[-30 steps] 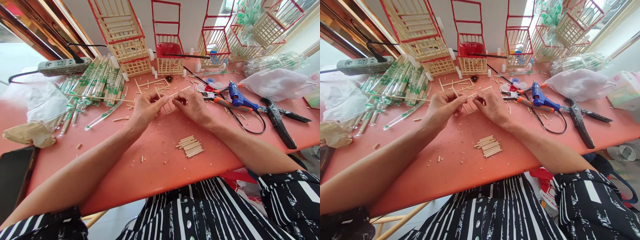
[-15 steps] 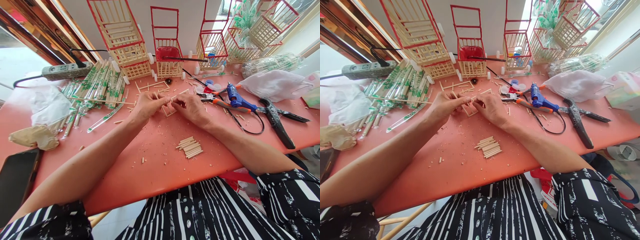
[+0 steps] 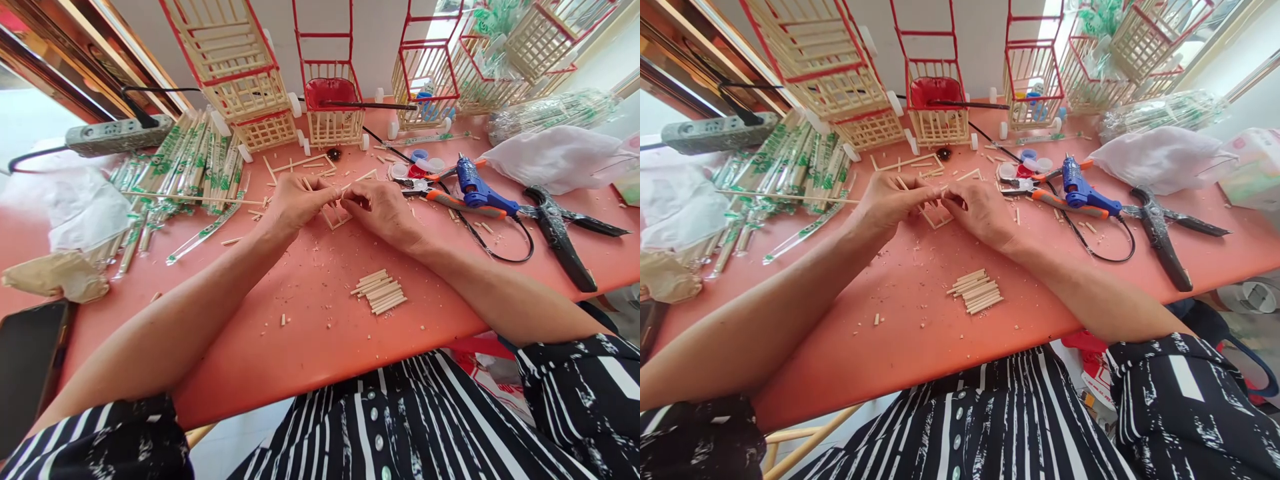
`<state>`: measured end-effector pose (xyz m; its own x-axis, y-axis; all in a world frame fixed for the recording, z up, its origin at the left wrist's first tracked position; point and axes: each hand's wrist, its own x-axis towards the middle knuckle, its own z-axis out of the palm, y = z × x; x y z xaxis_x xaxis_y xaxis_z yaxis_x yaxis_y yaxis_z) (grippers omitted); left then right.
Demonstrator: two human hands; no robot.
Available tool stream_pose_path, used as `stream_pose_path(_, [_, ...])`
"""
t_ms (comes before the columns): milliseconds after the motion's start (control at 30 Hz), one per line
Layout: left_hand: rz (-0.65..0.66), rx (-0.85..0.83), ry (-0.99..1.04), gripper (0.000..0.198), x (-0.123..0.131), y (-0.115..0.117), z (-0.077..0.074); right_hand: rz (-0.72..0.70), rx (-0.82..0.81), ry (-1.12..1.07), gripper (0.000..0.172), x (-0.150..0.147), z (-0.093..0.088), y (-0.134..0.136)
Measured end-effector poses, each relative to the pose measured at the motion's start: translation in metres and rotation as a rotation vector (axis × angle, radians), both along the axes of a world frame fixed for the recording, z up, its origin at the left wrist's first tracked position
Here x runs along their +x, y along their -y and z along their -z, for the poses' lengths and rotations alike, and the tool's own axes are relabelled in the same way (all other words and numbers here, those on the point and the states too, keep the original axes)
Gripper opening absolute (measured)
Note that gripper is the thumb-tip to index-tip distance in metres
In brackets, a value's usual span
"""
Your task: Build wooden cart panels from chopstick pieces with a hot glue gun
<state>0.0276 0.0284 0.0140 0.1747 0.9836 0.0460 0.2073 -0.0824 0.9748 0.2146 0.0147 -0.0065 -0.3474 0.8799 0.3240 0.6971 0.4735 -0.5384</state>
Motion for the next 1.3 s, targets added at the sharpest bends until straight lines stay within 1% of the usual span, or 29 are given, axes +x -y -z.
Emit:
stream_pose_path(200, [-0.014, 0.017, 0.014, 0.018, 0.003, 0.000, -0.001, 0.015, 0.001, 0.006, 0.019, -0.001, -0.001, 0.001])
stream_pose_path(400, [-0.026, 0.005, 0.003, 0.016, 0.006, 0.003, -0.003, 0.047, -0.024, 0.035, 0.020, -0.003, -0.005, 0.004])
stream_pose_path(767, [-0.051, 0.012, -0.005, 0.020, 0.009, 0.003, -0.002, 0.065, -0.051, 0.064, 0.022, -0.005, -0.007, 0.003])
stream_pose_path(867, [-0.043, 0.020, -0.014, 0.021, 0.007, 0.003, -0.003, 0.058, -0.053, 0.046, 0.022, -0.004, -0.006, 0.003])
stream_pose_path(967, [-0.002, 0.001, -0.031, 0.019, 0.001, 0.003, -0.004, 0.044, -0.053, 0.009, 0.022, -0.002, -0.008, 0.003])
stream_pose_path(1033, [0.043, -0.047, -0.030, 0.022, -0.004, 0.002, -0.003, 0.042, -0.058, -0.016, 0.023, -0.001, -0.010, 0.003])
stream_pose_path(1133, [0.098, -0.122, -0.003, 0.036, -0.008, 0.002, -0.003, 0.042, -0.060, -0.024, 0.025, -0.002, -0.013, 0.005])
stream_pose_path(1233, [0.099, -0.175, 0.034, 0.051, -0.010, 0.001, -0.007, 0.065, -0.061, -0.008, 0.026, -0.002, -0.014, 0.005])
stream_pose_path(1300, [0.081, -0.200, 0.077, 0.057, -0.013, 0.000, -0.011, 0.093, -0.061, -0.011, 0.025, -0.001, -0.013, 0.005])
